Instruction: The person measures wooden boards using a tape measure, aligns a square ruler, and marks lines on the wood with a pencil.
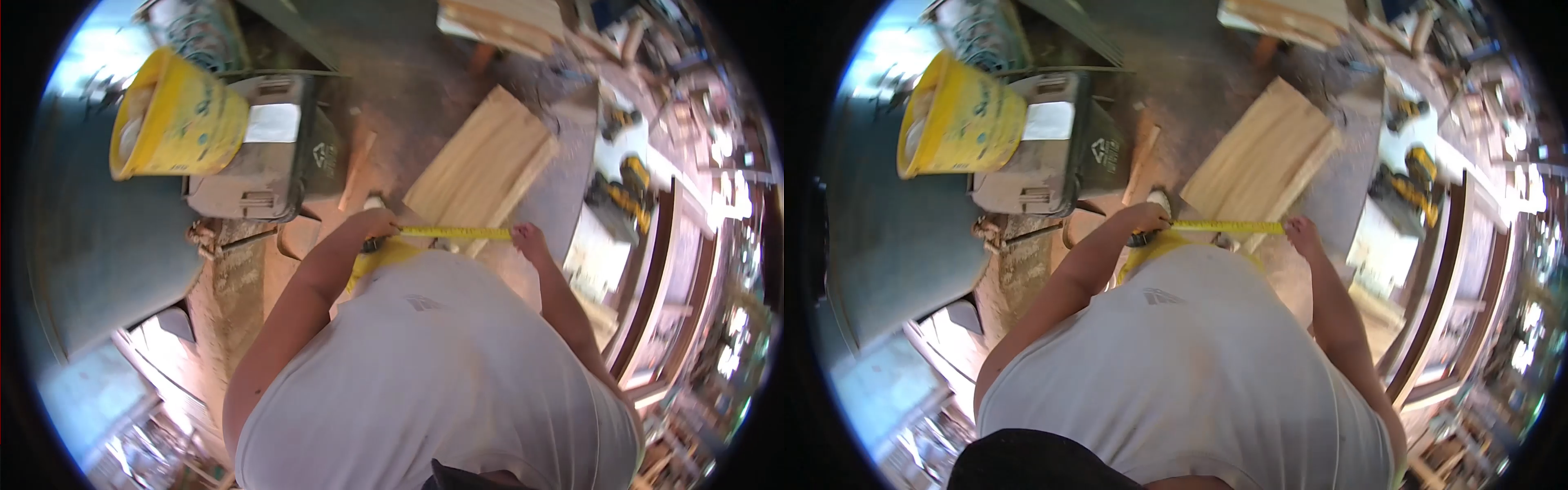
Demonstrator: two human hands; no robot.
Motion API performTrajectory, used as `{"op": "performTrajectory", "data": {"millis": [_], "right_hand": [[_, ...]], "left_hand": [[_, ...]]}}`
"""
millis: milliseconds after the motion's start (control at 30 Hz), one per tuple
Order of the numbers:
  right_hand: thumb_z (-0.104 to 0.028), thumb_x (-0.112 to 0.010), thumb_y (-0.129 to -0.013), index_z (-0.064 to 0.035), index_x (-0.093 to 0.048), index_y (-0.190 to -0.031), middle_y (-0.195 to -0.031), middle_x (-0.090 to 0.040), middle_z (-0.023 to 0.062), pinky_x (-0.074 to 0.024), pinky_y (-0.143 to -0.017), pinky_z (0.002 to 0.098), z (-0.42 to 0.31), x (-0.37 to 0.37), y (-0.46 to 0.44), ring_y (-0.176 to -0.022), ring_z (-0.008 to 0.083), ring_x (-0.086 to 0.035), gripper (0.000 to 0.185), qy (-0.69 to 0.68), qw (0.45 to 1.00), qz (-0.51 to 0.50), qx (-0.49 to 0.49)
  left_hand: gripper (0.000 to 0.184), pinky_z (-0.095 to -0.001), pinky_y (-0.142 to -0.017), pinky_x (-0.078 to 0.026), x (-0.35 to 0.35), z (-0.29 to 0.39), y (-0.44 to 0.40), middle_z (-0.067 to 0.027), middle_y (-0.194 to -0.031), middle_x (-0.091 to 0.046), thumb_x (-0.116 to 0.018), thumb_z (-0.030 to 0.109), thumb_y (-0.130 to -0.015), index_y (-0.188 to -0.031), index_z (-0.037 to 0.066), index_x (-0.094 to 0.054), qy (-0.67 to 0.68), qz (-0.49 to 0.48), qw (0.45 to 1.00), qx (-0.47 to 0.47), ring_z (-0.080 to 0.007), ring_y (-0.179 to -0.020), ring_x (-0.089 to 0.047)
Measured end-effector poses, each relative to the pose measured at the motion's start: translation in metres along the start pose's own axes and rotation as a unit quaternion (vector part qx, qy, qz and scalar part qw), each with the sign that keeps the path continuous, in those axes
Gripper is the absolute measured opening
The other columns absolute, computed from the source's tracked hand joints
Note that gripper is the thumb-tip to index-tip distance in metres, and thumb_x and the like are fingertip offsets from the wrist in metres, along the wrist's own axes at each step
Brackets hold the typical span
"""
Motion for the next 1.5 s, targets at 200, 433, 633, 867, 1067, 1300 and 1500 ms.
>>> {"op": "performTrajectory", "data": {"millis": [200, 433, 633, 867, 1067, 1300, 1500], "right_hand": [[-0.016, -0.065, -0.085, 0.0017, -0.060, -0.100, -0.075, -0.060, 0.0036, -0.0463, -0.051, 0.0246, 0.081, -0.023, 0.030, -0.059, 0.0099, -0.055, 0.023, -0.117, 0.986, 0.050, -0.103], [-0.013, -0.063, -0.087, -0.0011, -0.061, -0.107, -0.079, -0.062, 0.0049, -0.0493, -0.057, 0.0240, 0.215, -0.048, 0.029, -0.061, 0.0111, -0.057, 0.024, -0.211, 0.926, 0.191, -0.249], [-0.017, -0.062, -0.088, -0.0017, -0.062, -0.110, -0.082, -0.063, 0.0052, -0.0503, -0.060, 0.0234, 0.261, -0.101, 0.001, -0.066, 0.0103, -0.059, 0.027, -0.166, 0.920, 0.181, -0.306], [-0.022, -0.066, -0.086, -0.0006, -0.063, -0.108, -0.083, -0.062, 0.0022, -0.0501, -0.061, 0.0231, 0.284, -0.159, -0.009, -0.070, 0.0085, -0.058, 0.032, -0.220, 0.914, 0.147, -0.308], [-0.021, -0.067, -0.087, -0.0008, -0.063, -0.096, -0.073, -0.059, 0.0015, -0.0475, -0.056, 0.0211, 0.271, -0.169, -0.013, -0.062, 0.0082, -0.055, 0.023, -0.232, 0.904, 0.178, -0.312], [-0.027, -0.054, -0.091, -0.0029, -0.061, -0.077, -0.061, -0.056, 0.0032, -0.0473, -0.049, 0.0268, 0.277, -0.173, -0.016, -0.053, 0.0111, -0.056, 0.029, -0.147, 0.939, 0.111, -0.289], [-0.022, -0.063, -0.085, -0.0038, -0.061, -0.071, -0.065, -0.061, 0.0053, -0.0485, -0.051, 0.0271, 0.259, -0.166, -0.008, -0.057, 0.0130, -0.060, 0.023, -0.123, 0.929, 0.134, -0.321]], "left_hand": [[0.027, -0.0367, -0.065, -0.048, 0.004, 0.017, -0.029, -0.0135, -0.078, -0.066, -0.063, 0.027, -0.081, -0.095, 0.004, -0.068, -0.048, -0.067, 0.996, -0.044, -0.0245, -0.070, -0.063], [0.018, -0.0372, -0.057, -0.046, 0.012, -0.069, -0.129, -0.0131, -0.067, -0.062, -0.063, 0.020, -0.082, -0.088, 0.003, -0.066, -0.112, -0.182, 0.973, 0.086, -0.0197, -0.058, -0.060], [0.022, -0.0409, -0.069, -0.049, 0.004, -0.130, -0.222, -0.0135, -0.082, -0.067, -0.062, 0.026, -0.077, -0.090, 0.010, -0.069, -0.272, -0.214, 0.938, -0.007, -0.0300, -0.076, -0.065], [0.032, -0.0439, -0.077, -0.050, 0.003, -0.115, -0.217, -0.0100, -0.097, -0.068, -0.062, 0.036, -0.078, -0.101, 0.015, -0.069, -0.276, -0.212, 0.934, -0.079, -0.0280, -0.092, -0.064], [0.029, -0.0426, -0.078, -0.050, 0.003, -0.103, -0.206, -0.0098, -0.095, -0.068, -0.063, 0.032, -0.077, -0.102, 0.020, -0.070, -0.261, -0.197, 0.945, -0.023, -0.0281, -0.090, -0.064], [0.029, -0.0418, -0.080, -0.050, -0.003, -0.106, -0.205, -0.0096, -0.096, -0.068, -0.063, 0.030, -0.077, -0.103, 0.020, -0.070, -0.279, -0.157, 0.943, -0.094, -0.0279, -0.090, -0.064], [0.029, -0.0391, -0.077, -0.049, -0.023, -0.139, -0.207, -0.0139, -0.095, -0.067, -0.063, 0.029, -0.082, -0.101, 0.008, -0.068, -0.159, -0.247, 0.954, -0.062, -0.0252, -0.087, -0.064]]}}
Point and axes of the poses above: each hand's wrist, its own y-axis away from the middle knuckle, its own x-axis out of the back of the hand, z = x × y, the point moved 9 cm from there along -y, towards the middle knuckle
